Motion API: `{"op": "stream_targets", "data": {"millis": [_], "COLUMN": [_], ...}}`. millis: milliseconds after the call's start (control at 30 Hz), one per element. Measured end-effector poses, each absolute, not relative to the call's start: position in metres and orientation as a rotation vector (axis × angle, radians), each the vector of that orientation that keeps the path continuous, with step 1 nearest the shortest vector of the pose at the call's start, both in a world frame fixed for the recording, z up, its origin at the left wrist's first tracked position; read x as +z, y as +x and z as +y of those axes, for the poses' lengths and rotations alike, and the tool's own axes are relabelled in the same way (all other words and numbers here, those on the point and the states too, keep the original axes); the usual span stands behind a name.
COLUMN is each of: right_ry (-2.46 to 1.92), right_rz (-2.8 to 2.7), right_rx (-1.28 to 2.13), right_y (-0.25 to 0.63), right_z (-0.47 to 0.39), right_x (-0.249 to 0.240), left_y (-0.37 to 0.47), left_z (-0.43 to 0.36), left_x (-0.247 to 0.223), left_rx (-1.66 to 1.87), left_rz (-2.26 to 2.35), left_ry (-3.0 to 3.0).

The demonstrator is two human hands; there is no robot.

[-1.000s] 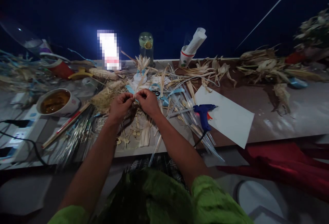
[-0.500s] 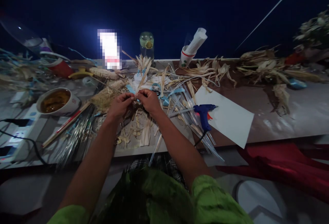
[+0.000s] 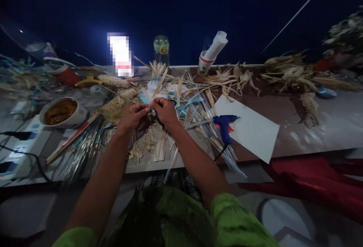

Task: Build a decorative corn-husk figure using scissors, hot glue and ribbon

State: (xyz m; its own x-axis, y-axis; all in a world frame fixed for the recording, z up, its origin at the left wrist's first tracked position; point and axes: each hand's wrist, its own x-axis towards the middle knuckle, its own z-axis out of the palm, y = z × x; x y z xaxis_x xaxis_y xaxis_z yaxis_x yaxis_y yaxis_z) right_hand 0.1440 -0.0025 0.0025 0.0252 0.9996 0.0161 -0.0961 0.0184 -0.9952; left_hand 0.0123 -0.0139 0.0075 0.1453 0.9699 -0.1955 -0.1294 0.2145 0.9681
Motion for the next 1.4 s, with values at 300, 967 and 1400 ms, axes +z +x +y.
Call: {"op": "stream_targets", "data": {"millis": [300, 967, 1400], "right_ry": [-1.059, -0.945, -1.022], "right_rz": [-1.075, -0.843, -0.907], "right_rx": [1.311, 1.577, 1.325], "right_y": [0.141, 0.152, 0.158], "right_z": [-0.005, 0.001, -0.002], "right_x": [0.003, 0.009, 0.017], "left_y": [0.013, 0.013, 0.006], "left_z": [-0.010, -0.013, -0.001], "left_x": [0.002, 0.009, -0.008], "left_rx": [1.072, 1.006, 1.266], "left_rz": [1.125, 1.037, 1.044], "left_ry": [0.972, 1.044, 0.982]}}
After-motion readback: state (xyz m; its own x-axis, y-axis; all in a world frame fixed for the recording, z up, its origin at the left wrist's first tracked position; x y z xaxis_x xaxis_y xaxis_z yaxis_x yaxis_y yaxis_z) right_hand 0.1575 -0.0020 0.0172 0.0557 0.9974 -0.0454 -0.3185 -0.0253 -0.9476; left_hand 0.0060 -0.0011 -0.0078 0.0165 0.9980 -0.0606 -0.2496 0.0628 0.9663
